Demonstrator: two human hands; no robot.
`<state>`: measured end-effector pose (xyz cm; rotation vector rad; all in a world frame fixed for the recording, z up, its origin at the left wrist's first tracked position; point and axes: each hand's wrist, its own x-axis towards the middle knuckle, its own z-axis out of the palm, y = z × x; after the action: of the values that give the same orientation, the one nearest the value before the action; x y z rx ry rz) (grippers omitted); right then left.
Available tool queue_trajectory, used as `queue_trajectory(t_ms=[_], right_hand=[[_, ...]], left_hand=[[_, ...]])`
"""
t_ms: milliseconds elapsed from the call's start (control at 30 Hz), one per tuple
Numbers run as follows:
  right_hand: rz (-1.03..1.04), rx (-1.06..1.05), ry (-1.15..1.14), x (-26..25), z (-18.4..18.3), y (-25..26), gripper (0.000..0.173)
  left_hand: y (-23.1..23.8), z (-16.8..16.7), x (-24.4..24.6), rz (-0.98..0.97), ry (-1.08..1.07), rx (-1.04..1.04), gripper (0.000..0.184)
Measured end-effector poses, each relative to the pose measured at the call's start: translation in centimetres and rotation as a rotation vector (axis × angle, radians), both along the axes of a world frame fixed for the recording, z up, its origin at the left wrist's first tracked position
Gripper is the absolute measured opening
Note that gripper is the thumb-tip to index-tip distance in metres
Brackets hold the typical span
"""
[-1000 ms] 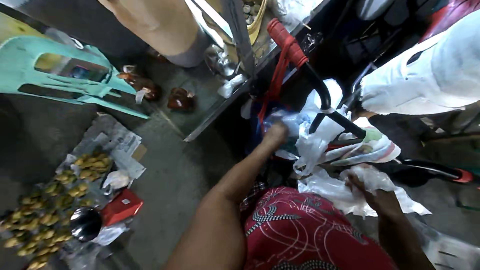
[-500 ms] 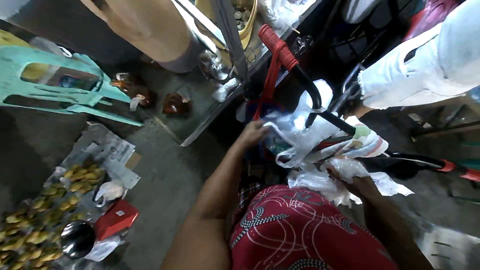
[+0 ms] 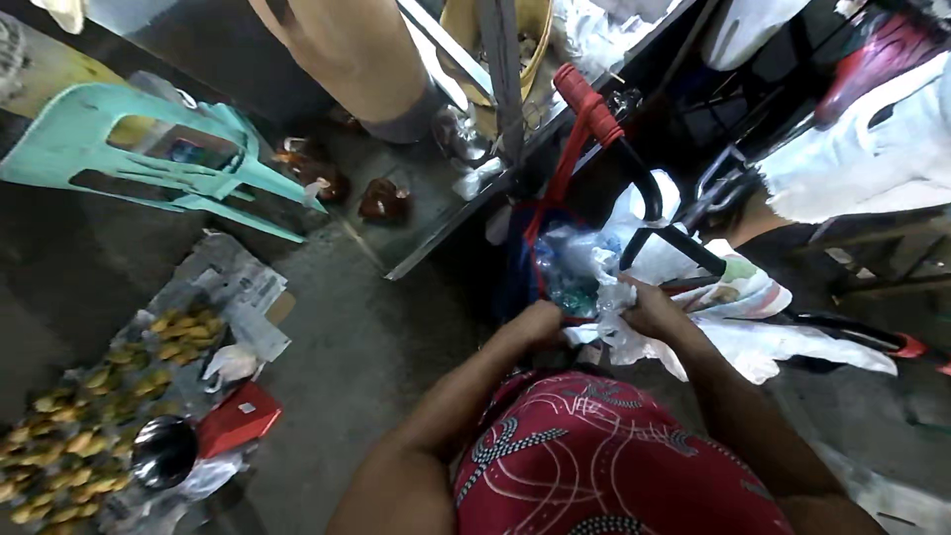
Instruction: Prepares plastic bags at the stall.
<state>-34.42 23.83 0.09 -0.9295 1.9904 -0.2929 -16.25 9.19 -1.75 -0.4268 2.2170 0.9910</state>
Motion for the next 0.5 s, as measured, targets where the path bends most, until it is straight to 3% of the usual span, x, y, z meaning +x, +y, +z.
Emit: queue_trajectory(t_ms=[100,200,267,300,367,500], right_hand=[[0.000,0.021,-0.004,0.4,-0.6,0.2,0.071],[-0.039,0.000,-0.017,0.7,-0.3,0.9,0.077],[-0.039,-0.010,-0.032,0.6,0.4,1.3,0.081],[-0.040,-0.009,-0.032,0.6,0.7,1.6,0.082],[-0.052,-0.013,-0.029,0.5,1.2,2.2,0.082],[-0.078,-0.026,-0.043,0.4,1.2,3.6,0.085]], left_hand=[[-1.8,0.0,-2.3,0.160,0.126,-0.186,0.031],[-3.0,-3.5,-5.2,0.050,0.318,-0.508,0.033],[-3.0,-4.4,-6.9,-0.002,0.073,-0.609,0.046],[-2.8,-4.8,-7.2,-0.023,-0.063,-0.613,0.045],[-2.5,-5.3,-6.7,-0.084,-0.166,-0.582,0.025],[-0.5,-4.3,-4.6,-0.029,-0.014,-0.463,0.022]])
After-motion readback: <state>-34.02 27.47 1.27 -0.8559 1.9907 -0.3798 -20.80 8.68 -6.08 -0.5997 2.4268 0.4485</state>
